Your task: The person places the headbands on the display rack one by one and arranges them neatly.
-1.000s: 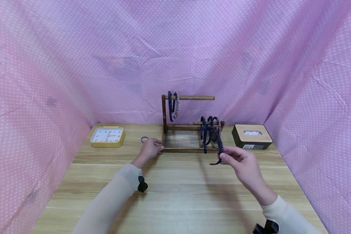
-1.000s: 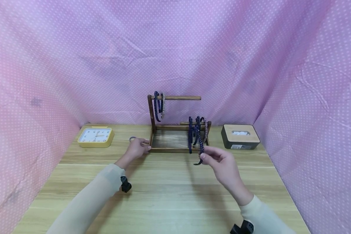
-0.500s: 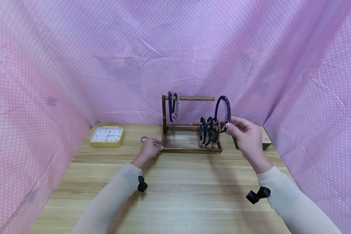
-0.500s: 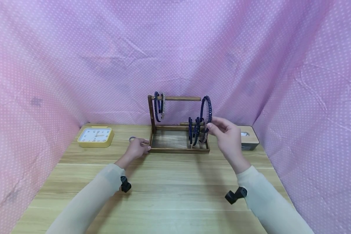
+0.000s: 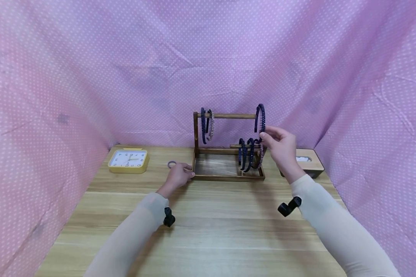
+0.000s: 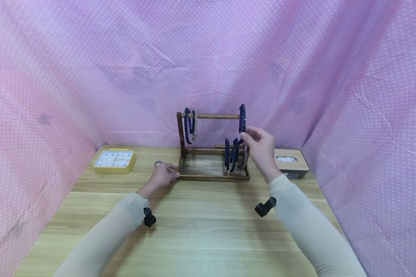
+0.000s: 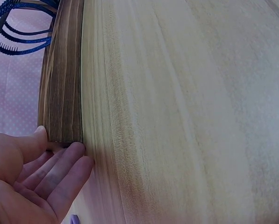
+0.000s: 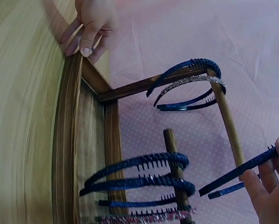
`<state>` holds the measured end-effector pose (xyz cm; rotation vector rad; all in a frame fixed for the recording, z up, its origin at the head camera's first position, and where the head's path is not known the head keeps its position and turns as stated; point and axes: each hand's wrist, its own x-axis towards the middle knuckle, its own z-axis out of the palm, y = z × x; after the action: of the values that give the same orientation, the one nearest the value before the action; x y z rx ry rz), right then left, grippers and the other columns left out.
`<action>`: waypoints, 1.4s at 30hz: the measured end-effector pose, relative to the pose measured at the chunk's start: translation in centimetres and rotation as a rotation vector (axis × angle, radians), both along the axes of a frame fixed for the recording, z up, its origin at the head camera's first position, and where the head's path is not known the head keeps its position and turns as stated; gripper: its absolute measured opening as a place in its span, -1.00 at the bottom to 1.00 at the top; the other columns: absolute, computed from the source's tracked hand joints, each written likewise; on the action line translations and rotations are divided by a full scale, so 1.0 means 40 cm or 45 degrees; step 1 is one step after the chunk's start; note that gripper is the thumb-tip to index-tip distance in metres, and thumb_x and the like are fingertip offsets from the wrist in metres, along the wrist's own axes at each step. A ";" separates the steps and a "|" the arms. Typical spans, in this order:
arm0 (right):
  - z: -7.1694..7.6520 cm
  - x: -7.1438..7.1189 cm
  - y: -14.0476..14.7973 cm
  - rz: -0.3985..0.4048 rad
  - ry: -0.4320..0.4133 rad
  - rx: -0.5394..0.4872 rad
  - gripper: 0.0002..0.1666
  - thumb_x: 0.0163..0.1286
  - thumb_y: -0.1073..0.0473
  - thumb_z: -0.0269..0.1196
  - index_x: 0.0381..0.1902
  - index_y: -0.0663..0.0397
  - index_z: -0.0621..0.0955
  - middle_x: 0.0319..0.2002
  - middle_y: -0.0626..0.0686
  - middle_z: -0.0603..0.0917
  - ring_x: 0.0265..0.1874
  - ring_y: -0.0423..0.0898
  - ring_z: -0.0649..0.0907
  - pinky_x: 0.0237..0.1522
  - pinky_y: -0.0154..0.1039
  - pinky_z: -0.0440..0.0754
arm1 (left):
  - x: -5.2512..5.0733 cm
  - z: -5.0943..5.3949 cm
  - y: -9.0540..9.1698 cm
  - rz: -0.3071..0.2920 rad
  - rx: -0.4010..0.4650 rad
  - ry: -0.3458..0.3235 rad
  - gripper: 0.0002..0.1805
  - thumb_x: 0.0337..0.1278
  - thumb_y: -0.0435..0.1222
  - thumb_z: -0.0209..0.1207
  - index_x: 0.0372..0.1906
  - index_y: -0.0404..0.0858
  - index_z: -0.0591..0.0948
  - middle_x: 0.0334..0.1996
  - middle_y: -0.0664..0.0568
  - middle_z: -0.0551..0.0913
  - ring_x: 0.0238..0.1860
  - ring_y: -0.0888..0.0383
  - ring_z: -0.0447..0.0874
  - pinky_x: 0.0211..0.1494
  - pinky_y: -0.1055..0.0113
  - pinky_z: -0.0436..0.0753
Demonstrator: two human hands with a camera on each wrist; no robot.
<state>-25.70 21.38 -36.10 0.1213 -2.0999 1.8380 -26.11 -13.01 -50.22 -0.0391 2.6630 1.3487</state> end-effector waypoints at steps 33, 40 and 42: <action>-0.055 -0.104 -0.254 0.041 0.037 0.259 -0.73 0.42 0.22 0.38 0.04 0.15 0.74 -0.08 0.14 0.81 -0.12 -0.02 0.76 -0.07 -0.20 0.72 | -0.003 -0.003 0.006 -0.002 -0.013 0.036 -0.66 0.30 -0.35 0.33 0.12 -0.41 0.67 -0.21 -0.19 0.82 -0.25 0.01 0.84 -0.30 0.36 0.67; -0.071 -0.117 -0.267 0.028 -0.028 0.220 -0.71 0.43 0.21 0.38 0.07 0.16 0.72 -0.08 0.17 0.80 -0.17 -0.01 0.78 -0.15 -0.31 0.73 | 0.000 -0.005 0.008 -0.003 -0.067 0.049 -0.65 0.30 -0.32 0.34 0.12 -0.38 0.68 -0.18 -0.17 0.82 -0.15 0.01 0.82 -0.19 0.28 0.70; -0.076 -0.119 -0.268 0.029 -0.040 0.213 -0.70 0.43 0.19 0.38 0.07 0.15 0.72 -0.08 0.17 0.80 -0.16 0.00 0.77 -0.14 -0.29 0.74 | 0.001 -0.004 0.009 -0.005 -0.074 0.046 -0.65 0.31 -0.31 0.33 0.12 -0.37 0.68 -0.17 -0.17 0.82 -0.11 -0.01 0.81 -0.17 0.26 0.71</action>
<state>-30.48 10.66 -39.15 0.1595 -2.2809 1.6852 -26.07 -12.66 -50.38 -0.0163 2.7302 1.2830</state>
